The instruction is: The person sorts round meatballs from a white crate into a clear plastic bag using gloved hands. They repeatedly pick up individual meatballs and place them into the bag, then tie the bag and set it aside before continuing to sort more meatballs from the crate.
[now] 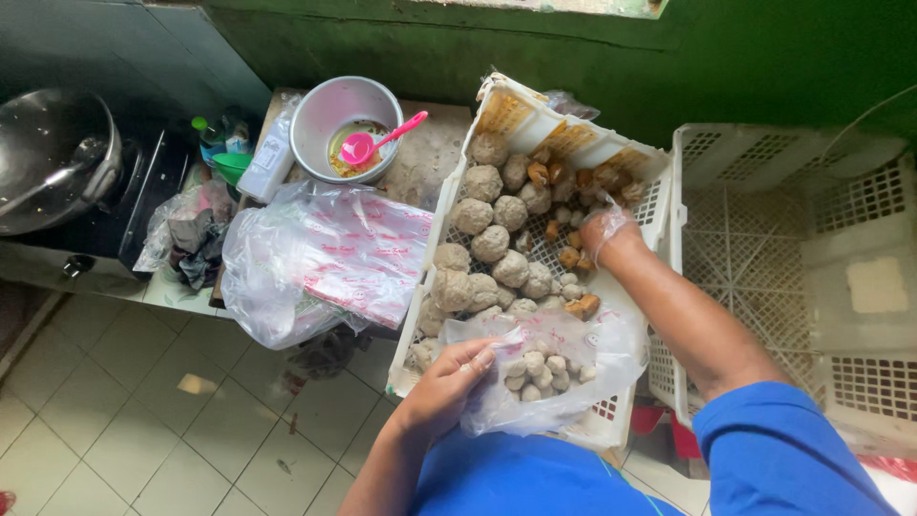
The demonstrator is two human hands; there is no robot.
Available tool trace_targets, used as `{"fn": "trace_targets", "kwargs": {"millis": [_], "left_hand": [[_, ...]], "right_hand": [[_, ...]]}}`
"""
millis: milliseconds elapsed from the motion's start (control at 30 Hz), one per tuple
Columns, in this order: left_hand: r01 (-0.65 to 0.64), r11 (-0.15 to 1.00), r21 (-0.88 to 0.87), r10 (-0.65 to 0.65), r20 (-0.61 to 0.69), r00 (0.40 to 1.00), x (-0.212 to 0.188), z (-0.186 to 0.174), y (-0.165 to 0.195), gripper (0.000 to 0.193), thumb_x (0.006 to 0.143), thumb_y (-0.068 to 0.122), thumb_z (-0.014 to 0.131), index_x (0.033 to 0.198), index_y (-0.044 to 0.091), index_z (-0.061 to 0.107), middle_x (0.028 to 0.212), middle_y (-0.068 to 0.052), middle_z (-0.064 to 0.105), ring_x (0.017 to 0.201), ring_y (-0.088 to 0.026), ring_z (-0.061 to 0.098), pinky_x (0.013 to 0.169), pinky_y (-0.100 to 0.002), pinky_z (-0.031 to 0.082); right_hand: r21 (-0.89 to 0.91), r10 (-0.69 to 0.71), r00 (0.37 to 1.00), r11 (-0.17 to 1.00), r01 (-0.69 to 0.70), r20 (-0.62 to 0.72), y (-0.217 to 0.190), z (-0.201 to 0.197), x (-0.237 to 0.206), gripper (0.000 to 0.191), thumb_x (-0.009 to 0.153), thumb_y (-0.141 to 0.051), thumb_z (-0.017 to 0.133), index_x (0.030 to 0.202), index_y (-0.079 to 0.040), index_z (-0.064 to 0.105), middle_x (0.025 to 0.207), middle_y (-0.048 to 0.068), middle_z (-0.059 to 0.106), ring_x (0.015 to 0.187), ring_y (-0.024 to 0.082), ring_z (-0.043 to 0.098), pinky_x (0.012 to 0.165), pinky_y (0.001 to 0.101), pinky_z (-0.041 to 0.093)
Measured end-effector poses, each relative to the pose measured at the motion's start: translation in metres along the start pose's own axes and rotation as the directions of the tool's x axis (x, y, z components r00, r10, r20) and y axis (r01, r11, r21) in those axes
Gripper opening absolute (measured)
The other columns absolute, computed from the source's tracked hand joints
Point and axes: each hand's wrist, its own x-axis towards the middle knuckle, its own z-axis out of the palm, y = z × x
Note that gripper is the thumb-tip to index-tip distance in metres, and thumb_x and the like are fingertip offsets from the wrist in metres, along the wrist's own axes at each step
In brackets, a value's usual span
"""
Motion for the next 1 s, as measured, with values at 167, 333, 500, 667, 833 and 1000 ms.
{"fn": "trace_targets", "kwargs": {"millis": [167,333,500,667,833,1000], "left_hand": [[-0.069,0.997,-0.038,0.071,0.05,0.996,-0.013,-0.002,-0.003,0.041,0.108,0.021,0.051,0.142,0.0,0.061,0.075,0.01,0.048,0.064,-0.001,0.038,0.056,-0.019,0.032],[-0.101,0.993,-0.066,0.107,0.09,0.99,-0.02,-0.011,-0.011,0.04,0.11,0.021,0.049,0.144,0.002,0.059,0.074,0.011,0.046,0.064,0.0,0.037,0.056,-0.018,0.031],[-0.126,0.989,-0.073,0.13,0.057,0.99,-0.017,-0.01,-0.016,0.039,0.111,0.02,0.049,0.14,-0.002,0.06,0.079,0.009,0.053,0.066,-0.001,0.042,0.059,-0.019,0.036],[-0.137,0.989,-0.055,0.142,0.102,0.985,-0.023,-0.012,-0.013,0.04,0.108,0.019,0.049,0.142,0.001,0.06,0.082,0.009,0.057,0.067,0.0,0.043,0.06,-0.017,0.036],[-0.158,0.987,-0.036,0.161,0.137,0.977,-0.031,-0.021,-0.015,0.039,0.11,0.018,0.05,0.143,0.002,0.061,0.079,0.01,0.054,0.065,0.001,0.041,0.058,-0.016,0.034],[-0.115,0.987,-0.109,0.129,0.131,0.983,-0.028,-0.029,-0.018,0.035,0.111,0.015,0.052,0.139,-0.002,0.062,0.085,0.008,0.06,0.07,0.0,0.048,0.063,-0.018,0.041]], "right_hand": [[0.637,0.135,0.987,0.769,-0.049,-0.086,-0.005,-0.039,-0.042,0.021,0.091,-0.019,0.065,0.106,-0.007,0.075,0.104,0.016,0.075,0.089,0.032,0.069,0.08,0.0415,0.054],[0.99,-0.285,0.954,-0.13,0.059,-0.094,-0.013,-0.084,-0.151,0.023,0.092,-0.023,0.071,0.106,-0.005,0.072,0.089,0.009,0.073,0.068,0.016,0.059,0.06,0.0331,0.055],[0.967,-0.469,0.883,0.238,0.093,0.031,-0.082,-0.1,-0.216,0.031,0.09,-0.027,0.072,0.115,-0.009,0.073,0.105,0.003,0.081,0.097,0.017,0.078,0.092,0.0305,0.061],[0.992,-0.307,0.951,0.104,0.065,-0.031,-0.152,-0.093,-0.213,0.034,0.091,-0.025,0.069,0.119,-0.005,0.069,0.104,0.008,0.079,0.095,0.017,0.074,0.087,0.0303,0.059],[0.998,-0.112,0.992,0.053,-0.045,0.05,-0.178,-0.074,-0.199,0.033,0.095,-0.025,0.063,0.12,-0.004,0.07,0.096,0.007,0.074,0.082,0.013,0.065,0.074,0.0302,0.056],[0.964,0.048,0.987,-0.228,-0.136,0.15,-0.184,-0.059,-0.208,0.034,0.093,-0.021,0.066,0.121,-0.002,0.068,0.097,0.005,0.072,0.082,0.012,0.063,0.073,0.0288,0.054]]}}
